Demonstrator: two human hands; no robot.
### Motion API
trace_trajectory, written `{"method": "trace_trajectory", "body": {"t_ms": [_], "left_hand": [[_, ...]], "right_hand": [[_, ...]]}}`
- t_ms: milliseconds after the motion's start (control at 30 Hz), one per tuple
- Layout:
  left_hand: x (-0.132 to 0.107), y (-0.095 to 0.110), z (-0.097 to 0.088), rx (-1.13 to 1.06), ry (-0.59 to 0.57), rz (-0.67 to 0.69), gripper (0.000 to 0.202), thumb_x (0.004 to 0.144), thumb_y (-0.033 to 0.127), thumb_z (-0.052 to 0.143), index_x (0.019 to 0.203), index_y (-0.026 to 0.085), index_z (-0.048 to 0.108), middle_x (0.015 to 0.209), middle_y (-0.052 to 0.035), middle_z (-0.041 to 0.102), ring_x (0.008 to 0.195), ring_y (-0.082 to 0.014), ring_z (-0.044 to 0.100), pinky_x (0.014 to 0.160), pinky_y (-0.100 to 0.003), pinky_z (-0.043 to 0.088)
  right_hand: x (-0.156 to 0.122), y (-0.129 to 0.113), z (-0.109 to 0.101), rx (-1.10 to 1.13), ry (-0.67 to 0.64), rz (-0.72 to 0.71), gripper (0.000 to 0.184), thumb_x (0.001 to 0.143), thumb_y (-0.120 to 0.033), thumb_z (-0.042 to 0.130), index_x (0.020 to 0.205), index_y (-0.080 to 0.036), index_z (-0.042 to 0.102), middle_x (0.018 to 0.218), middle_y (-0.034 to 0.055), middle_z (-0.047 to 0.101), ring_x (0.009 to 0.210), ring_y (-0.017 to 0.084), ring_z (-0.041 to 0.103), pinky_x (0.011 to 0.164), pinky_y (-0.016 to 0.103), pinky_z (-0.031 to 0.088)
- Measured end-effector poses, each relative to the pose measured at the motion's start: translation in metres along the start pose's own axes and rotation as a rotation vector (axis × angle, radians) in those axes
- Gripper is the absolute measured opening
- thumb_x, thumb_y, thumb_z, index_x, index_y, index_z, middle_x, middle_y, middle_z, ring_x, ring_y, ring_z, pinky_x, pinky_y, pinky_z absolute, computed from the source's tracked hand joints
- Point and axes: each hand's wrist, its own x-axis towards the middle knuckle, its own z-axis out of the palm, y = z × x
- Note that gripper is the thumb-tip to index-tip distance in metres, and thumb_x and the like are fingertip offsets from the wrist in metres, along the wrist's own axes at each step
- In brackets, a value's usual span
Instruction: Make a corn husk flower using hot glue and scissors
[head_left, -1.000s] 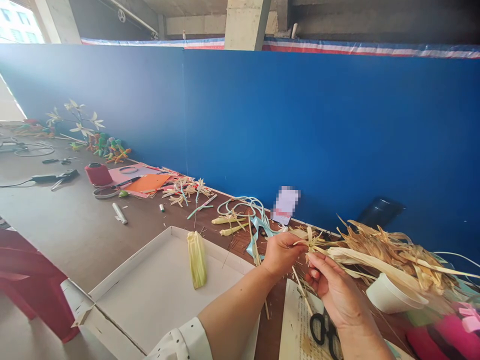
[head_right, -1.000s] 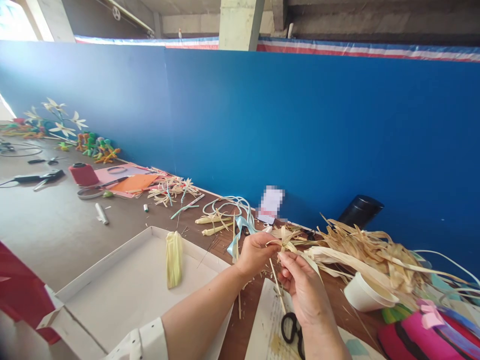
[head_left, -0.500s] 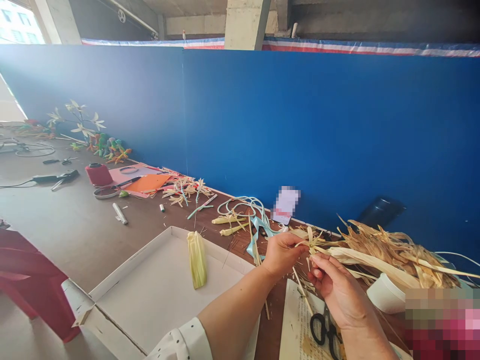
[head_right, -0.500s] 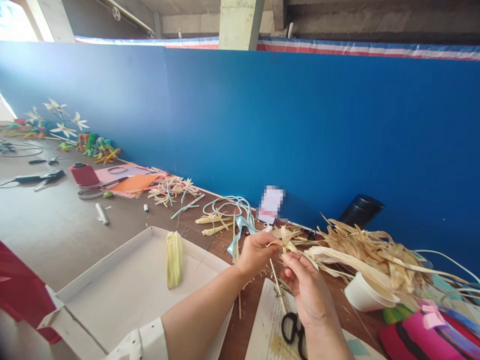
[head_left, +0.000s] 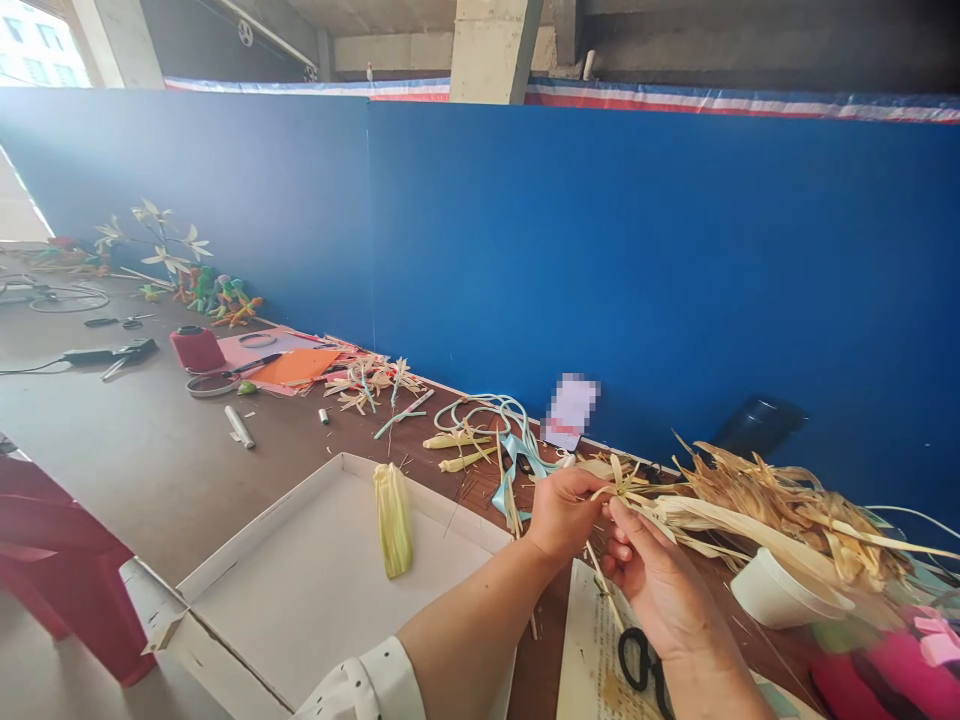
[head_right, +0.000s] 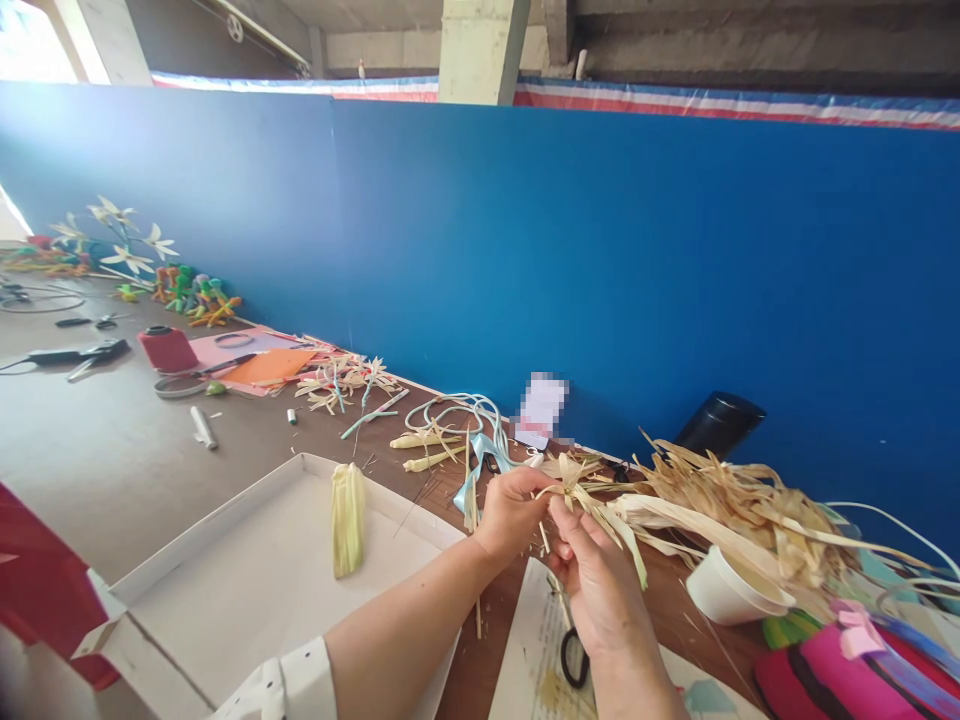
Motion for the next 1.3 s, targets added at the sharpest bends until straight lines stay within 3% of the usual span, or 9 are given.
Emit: {"method": "trace_trajectory", "body": {"t_ms": [167, 400, 600, 933, 1300], "left_hand": [[-0.0011, 0.0035, -0.0003, 0.072, 0.037, 0.069, 0.02, 0.067, 0.003, 0.061, 0.075, 0.018, 0.072, 0.077, -0.0023, 0.071, 0.074, -0.0129, 0.063, 0.072, -0.023, 0.048], [-0.0038, 0.0046, 0.0016, 0.124, 0.025, 0.162, 0.018, 0.069, 0.006, 0.062, 0.076, 0.019, 0.073, 0.076, -0.0015, 0.07, 0.072, -0.0121, 0.062, 0.07, -0.022, 0.049], [-0.0036, 0.0013, 0.0022, 0.1, 0.018, 0.178, 0.024, 0.065, 0.002, 0.063, 0.078, 0.019, 0.073, 0.078, -0.0011, 0.071, 0.074, -0.0122, 0.062, 0.072, -0.022, 0.049], [-0.0006, 0.0007, 0.0012, -0.026, -0.008, 0.069, 0.009, 0.071, 0.015, 0.066, 0.078, 0.017, 0.073, 0.076, -0.0035, 0.071, 0.071, -0.0129, 0.063, 0.071, -0.023, 0.05], [-0.0009, 0.0024, 0.0012, -0.056, -0.046, 0.043, 0.009, 0.071, 0.017, 0.066, 0.077, 0.017, 0.073, 0.076, -0.0037, 0.07, 0.072, -0.0132, 0.062, 0.069, -0.022, 0.047]], "right_hand": [[-0.0019, 0.0032, 0.0063, 0.205, -0.024, 0.081, 0.032, 0.067, -0.024, 0.078, 0.094, -0.018, 0.063, 0.056, -0.0111, 0.032, 0.043, 0.0, 0.026, 0.04, 0.013, 0.032], [0.0005, 0.0038, 0.0063, 0.294, 0.007, 0.097, 0.025, 0.068, -0.019, 0.077, 0.084, -0.017, 0.058, 0.052, -0.0125, 0.025, 0.04, -0.001, 0.024, 0.038, 0.013, 0.03], [-0.0004, 0.0036, 0.0019, 0.223, 0.014, 0.043, 0.022, 0.069, -0.017, 0.075, 0.079, -0.017, 0.056, 0.055, -0.0113, 0.027, 0.042, -0.001, 0.025, 0.038, 0.013, 0.032], [-0.0043, 0.0003, 0.0028, 0.062, -0.013, -0.059, 0.025, 0.067, -0.021, 0.076, 0.088, -0.02, 0.062, 0.066, -0.0088, 0.035, 0.047, 0.0, 0.027, 0.042, 0.012, 0.033], [-0.0038, -0.0005, 0.0001, -0.038, -0.01, -0.048, 0.027, 0.066, -0.029, 0.078, 0.088, -0.021, 0.064, 0.067, -0.0074, 0.038, 0.05, 0.001, 0.028, 0.045, 0.012, 0.036]]}}
